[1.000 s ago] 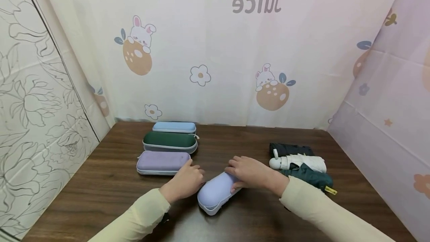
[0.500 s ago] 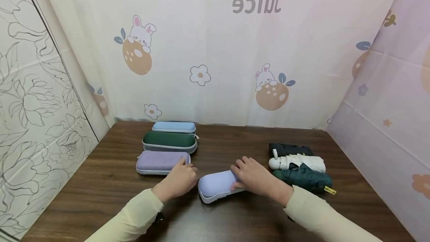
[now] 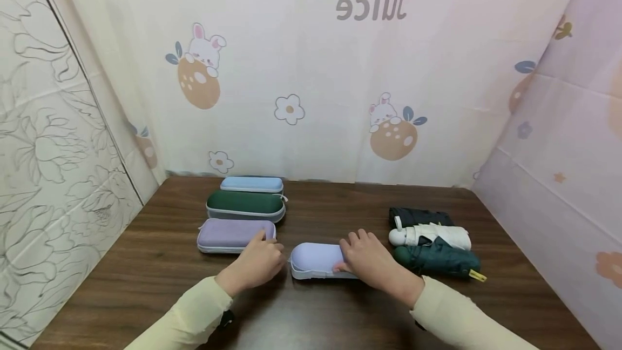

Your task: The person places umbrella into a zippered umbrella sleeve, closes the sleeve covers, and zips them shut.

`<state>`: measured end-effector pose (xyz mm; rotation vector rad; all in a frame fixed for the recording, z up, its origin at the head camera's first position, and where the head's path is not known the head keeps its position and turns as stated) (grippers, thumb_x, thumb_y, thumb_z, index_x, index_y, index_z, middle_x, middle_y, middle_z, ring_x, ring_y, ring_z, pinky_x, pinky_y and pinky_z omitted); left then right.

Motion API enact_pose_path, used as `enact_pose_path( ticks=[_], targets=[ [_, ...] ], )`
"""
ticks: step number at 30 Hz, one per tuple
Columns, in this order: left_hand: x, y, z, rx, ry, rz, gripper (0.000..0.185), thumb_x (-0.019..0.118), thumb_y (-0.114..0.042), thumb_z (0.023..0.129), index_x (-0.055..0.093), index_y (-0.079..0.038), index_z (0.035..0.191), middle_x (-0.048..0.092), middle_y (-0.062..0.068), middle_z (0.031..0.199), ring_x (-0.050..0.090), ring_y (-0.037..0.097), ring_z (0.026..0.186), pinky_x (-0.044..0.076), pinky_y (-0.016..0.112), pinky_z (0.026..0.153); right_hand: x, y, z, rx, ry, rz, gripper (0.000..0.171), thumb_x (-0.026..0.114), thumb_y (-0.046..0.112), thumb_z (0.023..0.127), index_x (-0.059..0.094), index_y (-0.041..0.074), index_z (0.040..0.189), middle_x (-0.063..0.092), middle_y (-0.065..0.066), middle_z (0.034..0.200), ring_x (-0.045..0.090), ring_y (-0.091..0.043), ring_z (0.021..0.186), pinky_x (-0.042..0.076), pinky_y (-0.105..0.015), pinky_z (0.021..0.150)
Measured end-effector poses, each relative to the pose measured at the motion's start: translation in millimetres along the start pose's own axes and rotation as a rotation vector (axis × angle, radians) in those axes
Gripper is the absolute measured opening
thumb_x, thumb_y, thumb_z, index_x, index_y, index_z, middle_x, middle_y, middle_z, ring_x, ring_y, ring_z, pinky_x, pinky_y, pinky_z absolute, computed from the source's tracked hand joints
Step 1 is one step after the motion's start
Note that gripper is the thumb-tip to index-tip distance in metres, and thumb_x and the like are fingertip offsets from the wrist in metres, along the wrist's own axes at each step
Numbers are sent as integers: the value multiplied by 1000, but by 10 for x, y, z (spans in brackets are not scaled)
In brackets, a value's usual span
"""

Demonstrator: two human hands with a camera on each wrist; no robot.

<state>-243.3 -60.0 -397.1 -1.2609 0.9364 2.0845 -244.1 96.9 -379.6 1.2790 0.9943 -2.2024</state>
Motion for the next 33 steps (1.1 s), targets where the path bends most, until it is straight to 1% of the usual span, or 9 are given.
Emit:
enact_pose_path(
  ticks=[5, 11, 14, 19, 23, 26, 28, 31, 33],
  targets=[
    [-32, -79, 7, 27, -60, 6, 21, 72, -17, 77, 63, -20, 59, 54, -7, 63, 54, 13, 65, 30, 33, 62, -43, 23, -8, 31, -35, -22, 54, 68, 57, 77, 60, 4, 77, 46, -7, 65, 45, -22, 60, 42, -36, 53],
    [-72, -204, 43, 39, -71, 10, 21, 71, -17, 79, 64, -19, 59, 57, -7, 65, 54, 12, 64, 30, 32, 59, -28, 19, -16, 73, -7, -29, 54, 68, 57, 78, 59, 4, 76, 48, -8, 65, 43, -22, 58, 41, -35, 51],
    [-88, -288, 60, 40, -96, 18, 21, 71, -16, 78, 63, -19, 59, 56, -6, 63, 53, 12, 61, 30, 32, 59, -22, 25, -20, 80, -4, -28, 55, 68, 58, 77, 60, 4, 76, 48, -8, 65, 43, -22, 58, 40, -35, 50],
    [-136, -424, 95, 35, -164, 77, 23, 72, -16, 72, 58, -18, 54, 49, -4, 58, 48, 13, 55, 32, 34, 59, -53, 47, -23, 76, -35, -42, 57, 69, 58, 75, 60, 3, 76, 50, -9, 66, 46, -24, 59, 42, -36, 52],
    [-166, -477, 115, 28, -159, 118, 22, 73, -16, 71, 59, -17, 54, 50, -3, 58, 49, 13, 57, 36, 35, 61, -60, 32, -36, 69, -57, -30, 57, 69, 58, 76, 61, 2, 78, 51, -10, 69, 49, -26, 63, 44, -38, 56],
    [-168, -453, 123, 18, -121, 115, 22, 72, -16, 73, 58, -17, 55, 51, -4, 60, 51, 14, 59, 38, 35, 61, -29, -26, -73, 73, -24, 42, 57, 67, 58, 79, 65, 2, 89, 53, -9, 77, 50, -25, 69, 44, -38, 60],
    [-166, -388, 120, -2, -94, 86, 23, 71, -18, 73, 57, -17, 55, 52, -4, 60, 51, 15, 59, 39, 34, 59, 10, -89, -125, 84, 35, 131, 55, 65, 57, 82, 66, 4, 100, 54, -6, 84, 50, -22, 75, 43, -36, 63],
    [-158, -229, 109, -62, -62, 7, 23, 73, -20, 74, 57, -15, 58, 53, -3, 62, 52, 17, 61, 39, 32, 54, 69, -218, -245, 118, 151, 294, 54, 66, 52, 84, 64, 7, 114, 55, -2, 94, 49, -18, 83, 43, -35, 67],
    [-135, -116, 105, -101, -46, -90, 18, 75, -20, 75, 62, -11, 69, 58, 0, 70, 55, 19, 67, 44, 33, 56, 106, -313, -341, 153, 225, 406, 57, 69, 47, 83, 60, 7, 122, 56, -2, 102, 51, -17, 89, 45, -36, 71]
  ],
)
Point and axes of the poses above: each hand's wrist, its own z-axis towards the middle knuckle, its own x-axis out of the palm, y = z × x, the point moved 8 cm from there along z, towards the middle knuckle
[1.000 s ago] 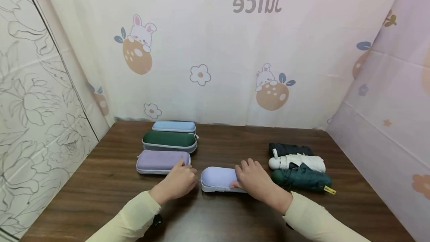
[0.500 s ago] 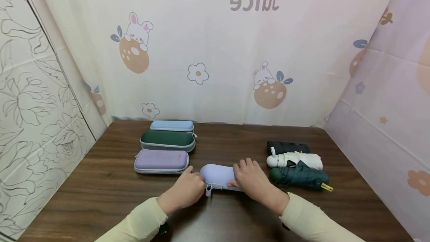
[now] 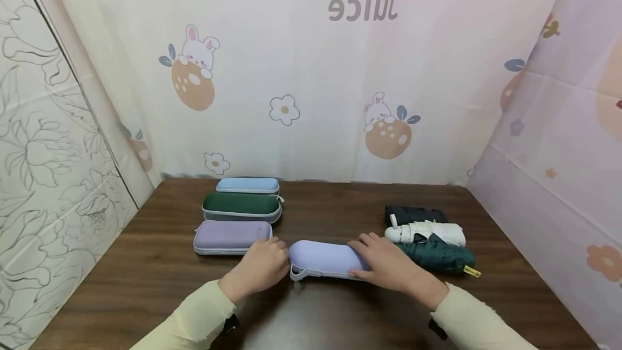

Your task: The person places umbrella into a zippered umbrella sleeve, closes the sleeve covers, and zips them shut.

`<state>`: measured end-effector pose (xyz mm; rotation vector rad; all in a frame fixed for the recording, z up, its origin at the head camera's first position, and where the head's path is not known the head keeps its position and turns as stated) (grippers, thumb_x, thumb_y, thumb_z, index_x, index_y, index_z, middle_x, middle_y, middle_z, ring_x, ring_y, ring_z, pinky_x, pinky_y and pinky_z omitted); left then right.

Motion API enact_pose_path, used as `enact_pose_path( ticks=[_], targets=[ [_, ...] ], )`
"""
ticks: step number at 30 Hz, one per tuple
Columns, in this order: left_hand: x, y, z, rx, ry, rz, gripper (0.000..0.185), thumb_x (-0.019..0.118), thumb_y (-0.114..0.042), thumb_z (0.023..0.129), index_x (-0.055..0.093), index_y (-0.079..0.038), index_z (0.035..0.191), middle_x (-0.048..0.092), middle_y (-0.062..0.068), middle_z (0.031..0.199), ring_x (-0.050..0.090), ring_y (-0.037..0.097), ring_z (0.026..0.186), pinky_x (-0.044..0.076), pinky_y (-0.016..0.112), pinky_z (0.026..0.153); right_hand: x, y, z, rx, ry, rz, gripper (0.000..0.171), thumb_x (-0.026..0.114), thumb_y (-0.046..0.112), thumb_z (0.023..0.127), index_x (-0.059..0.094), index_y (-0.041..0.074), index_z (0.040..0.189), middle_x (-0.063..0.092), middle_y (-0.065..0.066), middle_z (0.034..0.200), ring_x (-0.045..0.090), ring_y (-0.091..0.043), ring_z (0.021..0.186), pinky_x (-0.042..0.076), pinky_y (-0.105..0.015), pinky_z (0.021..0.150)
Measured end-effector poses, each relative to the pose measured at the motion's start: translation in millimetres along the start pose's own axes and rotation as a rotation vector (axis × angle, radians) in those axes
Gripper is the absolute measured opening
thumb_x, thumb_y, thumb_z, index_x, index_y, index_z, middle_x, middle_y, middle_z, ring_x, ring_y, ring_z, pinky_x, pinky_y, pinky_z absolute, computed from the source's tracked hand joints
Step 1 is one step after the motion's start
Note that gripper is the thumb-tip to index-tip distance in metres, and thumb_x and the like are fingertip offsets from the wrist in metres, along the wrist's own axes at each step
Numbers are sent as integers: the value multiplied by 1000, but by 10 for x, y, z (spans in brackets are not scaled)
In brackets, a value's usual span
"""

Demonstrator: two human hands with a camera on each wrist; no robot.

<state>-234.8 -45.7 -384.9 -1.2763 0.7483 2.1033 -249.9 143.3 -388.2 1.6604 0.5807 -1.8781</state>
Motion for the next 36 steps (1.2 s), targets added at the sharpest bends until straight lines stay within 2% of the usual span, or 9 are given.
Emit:
enact_pose_path(
  ticks=[2, 5, 7, 10, 17, 24, 29, 34, 36],
  targets=[
    [48, 94, 12, -41, 39, -137, 22, 77, -19, 77, 65, -5, 88, 62, 5, 84, 59, 21, 79, 49, 35, 64, 13, -119, -72, 43, 60, 110, 61, 74, 40, 82, 57, 5, 127, 57, -4, 110, 54, -19, 94, 48, -38, 75],
    [157, 166, 26, -79, 114, -363, 48, 77, -14, 80, 57, 6, 118, 62, 16, 109, 61, 28, 97, 50, 39, 79, 37, -248, -148, 83, 106, 239, 68, 79, 32, 78, 51, 1, 132, 57, -11, 118, 56, -23, 100, 49, -42, 77],
    [225, 181, 29, -96, 154, -472, 54, 75, -9, 82, 50, 11, 126, 60, 21, 118, 60, 30, 104, 49, 40, 84, 59, -294, -176, 92, 114, 308, 71, 81, 27, 77, 49, -1, 133, 56, -15, 121, 57, -26, 102, 49, -44, 78],
    [285, 176, 36, -102, 167, -549, 53, 72, -1, 83, 48, 15, 128, 59, 24, 119, 60, 31, 105, 49, 40, 85, 91, -322, -192, 84, 102, 359, 73, 83, 23, 74, 48, -3, 133, 56, -17, 124, 57, -28, 105, 49, -45, 80],
    [285, 184, 88, -132, 86, -577, 44, 70, 7, 80, 54, 13, 121, 62, 20, 108, 61, 28, 98, 51, 38, 81, 73, -346, -169, 49, 28, 392, 72, 86, 17, 68, 53, -4, 128, 60, -14, 120, 59, -25, 102, 50, -42, 79],
    [304, 255, 116, -197, 69, -598, 45, 71, 6, 79, 54, 14, 121, 63, 22, 108, 62, 30, 98, 51, 39, 81, 14, -397, -88, 57, 6, 395, 71, 87, 16, 66, 55, -5, 127, 62, -13, 116, 60, -23, 98, 50, -40, 77],
    [210, 365, 208, -228, 26, -627, 47, 71, 11, 77, 53, 17, 120, 62, 26, 109, 62, 32, 99, 52, 40, 80, -114, -458, 20, 58, -31, 398, 72, 88, 15, 66, 55, -4, 127, 62, -14, 117, 60, -24, 99, 51, -41, 77],
    [97, 483, 355, -220, -10, -595, 48, 72, 12, 76, 54, 17, 120, 63, 27, 108, 63, 33, 98, 52, 40, 79, -261, -552, 150, 47, -77, 398, 71, 88, 13, 66, 56, -2, 128, 62, -14, 117, 60, -24, 98, 51, -41, 76],
    [65, 544, 414, -235, -11, -583, 48, 72, 12, 76, 54, 16, 121, 63, 26, 109, 63, 33, 99, 52, 41, 80, -312, -592, 210, 40, -93, 397, 71, 88, 12, 65, 56, -3, 127, 62, -15, 116, 60, -25, 97, 52, -42, 76]
  ],
)
Point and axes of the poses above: each hand's wrist, its own z-axis towards the middle knuckle, its own x-axis out of the palm, y = z × x, the point moved 8 cm from there along z, towards the middle knuckle
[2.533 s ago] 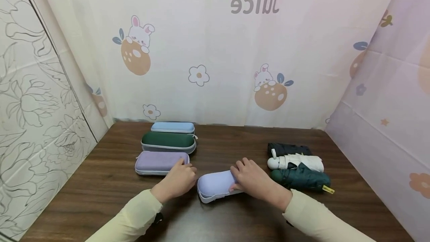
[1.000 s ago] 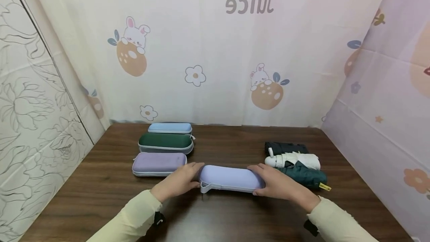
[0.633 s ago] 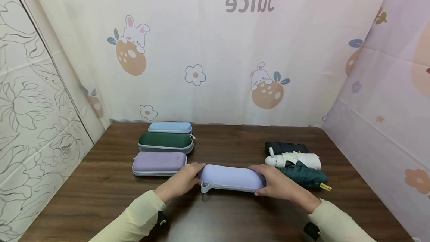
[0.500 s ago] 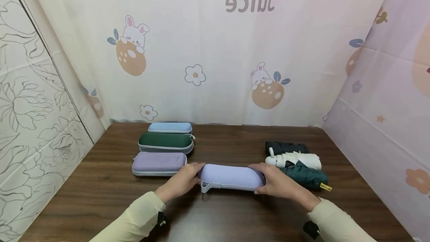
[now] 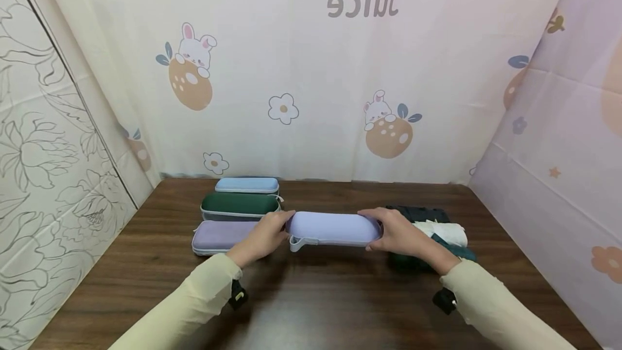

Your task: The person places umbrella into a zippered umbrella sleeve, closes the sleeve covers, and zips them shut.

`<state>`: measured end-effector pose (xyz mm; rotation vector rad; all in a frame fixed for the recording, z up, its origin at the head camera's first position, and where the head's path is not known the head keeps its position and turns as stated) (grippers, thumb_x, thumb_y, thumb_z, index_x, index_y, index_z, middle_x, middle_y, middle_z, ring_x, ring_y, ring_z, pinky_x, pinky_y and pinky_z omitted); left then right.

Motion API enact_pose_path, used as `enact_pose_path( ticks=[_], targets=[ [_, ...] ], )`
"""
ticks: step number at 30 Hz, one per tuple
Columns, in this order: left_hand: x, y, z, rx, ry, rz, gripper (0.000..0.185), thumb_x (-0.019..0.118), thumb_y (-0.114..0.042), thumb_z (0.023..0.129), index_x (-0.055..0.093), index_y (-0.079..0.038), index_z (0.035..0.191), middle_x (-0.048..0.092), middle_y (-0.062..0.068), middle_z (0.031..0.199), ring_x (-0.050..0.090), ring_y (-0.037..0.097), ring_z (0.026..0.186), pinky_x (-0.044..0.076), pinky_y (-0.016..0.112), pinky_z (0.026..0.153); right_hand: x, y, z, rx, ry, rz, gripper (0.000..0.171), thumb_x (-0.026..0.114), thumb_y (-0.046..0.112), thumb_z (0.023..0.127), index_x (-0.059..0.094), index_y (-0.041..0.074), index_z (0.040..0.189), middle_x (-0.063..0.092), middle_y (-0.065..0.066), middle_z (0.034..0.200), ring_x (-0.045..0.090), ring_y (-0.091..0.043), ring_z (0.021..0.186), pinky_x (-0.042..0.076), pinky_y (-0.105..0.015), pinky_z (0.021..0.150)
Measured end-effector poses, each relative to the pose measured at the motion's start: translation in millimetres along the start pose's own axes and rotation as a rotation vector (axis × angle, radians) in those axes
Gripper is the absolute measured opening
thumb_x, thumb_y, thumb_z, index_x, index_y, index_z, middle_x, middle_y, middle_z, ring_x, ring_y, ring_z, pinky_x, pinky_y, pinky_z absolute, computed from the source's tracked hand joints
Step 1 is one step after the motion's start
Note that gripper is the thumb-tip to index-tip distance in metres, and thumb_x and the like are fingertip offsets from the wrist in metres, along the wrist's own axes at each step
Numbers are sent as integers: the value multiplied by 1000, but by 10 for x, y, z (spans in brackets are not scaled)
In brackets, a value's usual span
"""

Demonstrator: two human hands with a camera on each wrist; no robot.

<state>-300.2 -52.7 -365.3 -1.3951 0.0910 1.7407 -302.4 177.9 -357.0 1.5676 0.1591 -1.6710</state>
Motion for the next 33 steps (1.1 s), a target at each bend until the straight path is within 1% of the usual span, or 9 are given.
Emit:
enact_pose_path(
  ticks=[5, 7, 13, 16, 18, 22, 24, 29, 33],
  targets=[
    [-103, 96, 207, -89, 8, 8, 50, 70, 11, 79, 53, 12, 126, 61, 26, 116, 61, 34, 104, 50, 42, 84, -138, -91, 186, 27, -26, 39, 71, 87, 7, 66, 55, -3, 128, 62, -16, 116, 61, -26, 95, 52, -44, 76],
    [-129, 145, 291, -112, 10, 11, 51, 70, 11, 80, 53, 12, 127, 61, 25, 118, 61, 34, 106, 50, 42, 86, -190, -137, 259, 47, -39, 53, 70, 86, 6, 66, 55, -3, 128, 62, -17, 116, 61, -26, 94, 52, -44, 76],
    [-179, 306, 521, -102, -31, 12, 49, 67, 13, 81, 52, 12, 128, 60, 25, 117, 61, 35, 103, 51, 41, 83, -298, -284, 483, 86, -69, 66, 69, 85, 5, 67, 55, -2, 129, 62, -18, 115, 61, -28, 93, 52, -43, 75],
    [-198, 383, 629, -120, -49, -28, 48, 64, 16, 81, 54, 9, 127, 61, 23, 118, 61, 34, 104, 51, 42, 84, -339, -363, 591, 104, -84, 81, 68, 84, 3, 67, 55, -2, 128, 61, -19, 116, 61, -31, 93, 52, -46, 77],
    [-206, 434, 703, -145, -57, -59, 48, 61, 18, 81, 55, 6, 128, 60, 21, 120, 61, 33, 107, 50, 43, 85, -370, -418, 657, 116, -99, 85, 67, 84, 2, 67, 55, -2, 128, 60, -21, 117, 61, -33, 93, 51, -47, 77],
    [-217, 512, 842, -185, -82, -82, 48, 59, 19, 82, 55, 6, 128, 58, 22, 124, 58, 34, 111, 49, 43, 87, -416, -525, 775, 149, -121, 95, 68, 83, 0, 68, 55, -3, 129, 58, -21, 120, 59, -36, 97, 50, -50, 81],
    [-209, 562, 904, -211, -96, -112, 48, 58, 18, 83, 54, 6, 129, 57, 22, 125, 57, 35, 112, 49, 43, 88, -438, -570, 822, 170, -133, 96, 66, 83, 1, 68, 55, -2, 128, 56, -20, 121, 57, -36, 100, 49, -50, 83],
    [-132, 745, 1014, -283, -140, -247, 49, 56, 20, 82, 54, 6, 129, 56, 23, 126, 59, 37, 108, 49, 43, 87, -464, -653, 924, 189, -154, 73, 64, 83, 1, 68, 57, -3, 127, 54, -23, 118, 54, -37, 101, 48, -51, 85],
    [-72, 878, 1085, -348, -171, -341, 52, 52, 21, 82, 52, 6, 131, 54, 24, 128, 58, 38, 108, 49, 44, 87, -473, -722, 999, 225, -167, 88, 66, 81, -2, 69, 54, -5, 129, 53, -25, 123, 55, -39, 104, 47, -51, 87]
  ],
)
Point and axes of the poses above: each hand's wrist, its own z-axis towards the middle knuckle, its own x-axis out of the palm, y = z × x, the point moved 8 cm from there along z, towards the middle knuckle
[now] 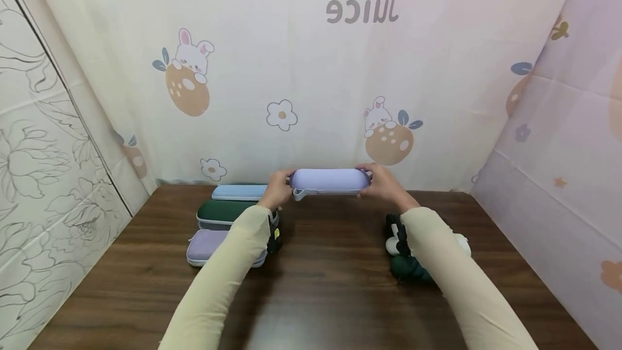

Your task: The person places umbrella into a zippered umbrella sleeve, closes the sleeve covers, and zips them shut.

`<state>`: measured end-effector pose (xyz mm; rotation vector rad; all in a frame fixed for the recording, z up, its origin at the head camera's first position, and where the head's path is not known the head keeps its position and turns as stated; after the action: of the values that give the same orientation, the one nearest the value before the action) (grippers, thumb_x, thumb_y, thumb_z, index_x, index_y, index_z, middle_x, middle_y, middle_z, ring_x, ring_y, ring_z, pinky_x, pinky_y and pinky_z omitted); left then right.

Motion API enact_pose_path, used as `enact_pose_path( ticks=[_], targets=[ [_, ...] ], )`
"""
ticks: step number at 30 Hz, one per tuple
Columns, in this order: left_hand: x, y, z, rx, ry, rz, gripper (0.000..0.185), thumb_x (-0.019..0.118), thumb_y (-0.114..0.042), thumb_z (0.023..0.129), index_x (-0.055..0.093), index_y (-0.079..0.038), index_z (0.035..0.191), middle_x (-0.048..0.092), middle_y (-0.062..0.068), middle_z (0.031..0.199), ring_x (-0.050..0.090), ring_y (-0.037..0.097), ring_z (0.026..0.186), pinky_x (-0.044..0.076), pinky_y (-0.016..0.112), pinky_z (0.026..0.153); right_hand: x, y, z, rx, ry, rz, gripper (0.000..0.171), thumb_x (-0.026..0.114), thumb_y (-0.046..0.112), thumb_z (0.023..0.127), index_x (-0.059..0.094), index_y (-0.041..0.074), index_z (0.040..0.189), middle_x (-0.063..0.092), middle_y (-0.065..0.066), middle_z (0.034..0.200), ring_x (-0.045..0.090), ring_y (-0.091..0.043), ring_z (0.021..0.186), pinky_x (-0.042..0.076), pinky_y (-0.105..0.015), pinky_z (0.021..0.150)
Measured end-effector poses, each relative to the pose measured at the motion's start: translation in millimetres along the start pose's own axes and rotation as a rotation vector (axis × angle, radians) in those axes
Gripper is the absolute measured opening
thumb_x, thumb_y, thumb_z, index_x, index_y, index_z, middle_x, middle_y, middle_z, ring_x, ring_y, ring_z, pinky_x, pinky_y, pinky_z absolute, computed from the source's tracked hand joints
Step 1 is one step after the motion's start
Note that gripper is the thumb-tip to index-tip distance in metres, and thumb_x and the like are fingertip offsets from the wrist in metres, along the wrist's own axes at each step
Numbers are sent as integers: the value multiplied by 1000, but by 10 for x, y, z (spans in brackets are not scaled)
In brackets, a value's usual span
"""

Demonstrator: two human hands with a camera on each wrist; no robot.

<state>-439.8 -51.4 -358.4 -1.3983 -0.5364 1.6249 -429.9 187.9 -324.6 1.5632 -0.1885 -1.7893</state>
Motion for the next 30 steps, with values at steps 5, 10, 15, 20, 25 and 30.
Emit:
enact_pose_path(
  ticks=[5, 10, 15, 20, 25, 30],
  targets=[
    [19, 68, 130, -61, -47, -35, 55, 49, 21, 81, 49, 6, 134, 51, 25, 131, 57, 38, 110, 48, 43, 89, -25, -65, 120, 54, -64, -10, 68, 82, -4, 67, 52, -9, 128, 53, -29, 124, 55, -42, 107, 44, -52, 91],
    [50, 81, 214, -40, -100, 8, 55, 49, 25, 76, 50, 13, 130, 52, 29, 128, 55, 39, 113, 46, 43, 92, 39, -145, 234, 90, -111, -35, 70, 81, -10, 63, 51, -15, 126, 54, -34, 121, 54, -45, 109, 44, -50, 92],
    [114, 123, 236, -34, -152, 128, 49, 53, 21, 76, 54, 14, 124, 58, 27, 122, 55, 37, 114, 43, 44, 96, 199, -273, 281, 133, -122, -46, 70, 78, -13, 61, 50, -16, 125, 54, -34, 120, 54, -45, 109, 44, -48, 93],
    [210, 227, 219, -57, -171, 194, 45, 52, 20, 74, 61, 9, 116, 63, 24, 112, 59, 35, 104, 46, 43, 92, 341, -365, 285, 145, -135, -80, 68, 77, -14, 59, 51, -18, 122, 55, -34, 118, 53, -45, 110, 42, -48, 95],
    [270, 331, 165, -81, -211, 210, 41, 55, 21, 71, 65, 7, 108, 64, 22, 108, 60, 36, 103, 47, 45, 89, 500, -431, 278, 155, -114, -133, 66, 75, -13, 61, 51, -18, 122, 55, -33, 118, 52, -44, 111, 41, -48, 95],
    [341, 456, 125, -140, -216, 188, 43, 58, 20, 70, 66, 5, 110, 64, 22, 111, 58, 36, 107, 46, 45, 91, 662, -541, 232, 208, -72, -152, 64, 77, -10, 65, 52, -14, 124, 54, -30, 119, 50, -42, 112, 41, -50, 94]
  ],
)
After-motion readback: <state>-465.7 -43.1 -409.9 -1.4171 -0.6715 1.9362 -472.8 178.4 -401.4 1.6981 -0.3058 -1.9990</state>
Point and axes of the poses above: each hand's wrist, its own z-axis towards the middle knuckle, its own x-axis out of the palm, y = z × x, the point moved 8 cm from there along z, towards the middle knuckle
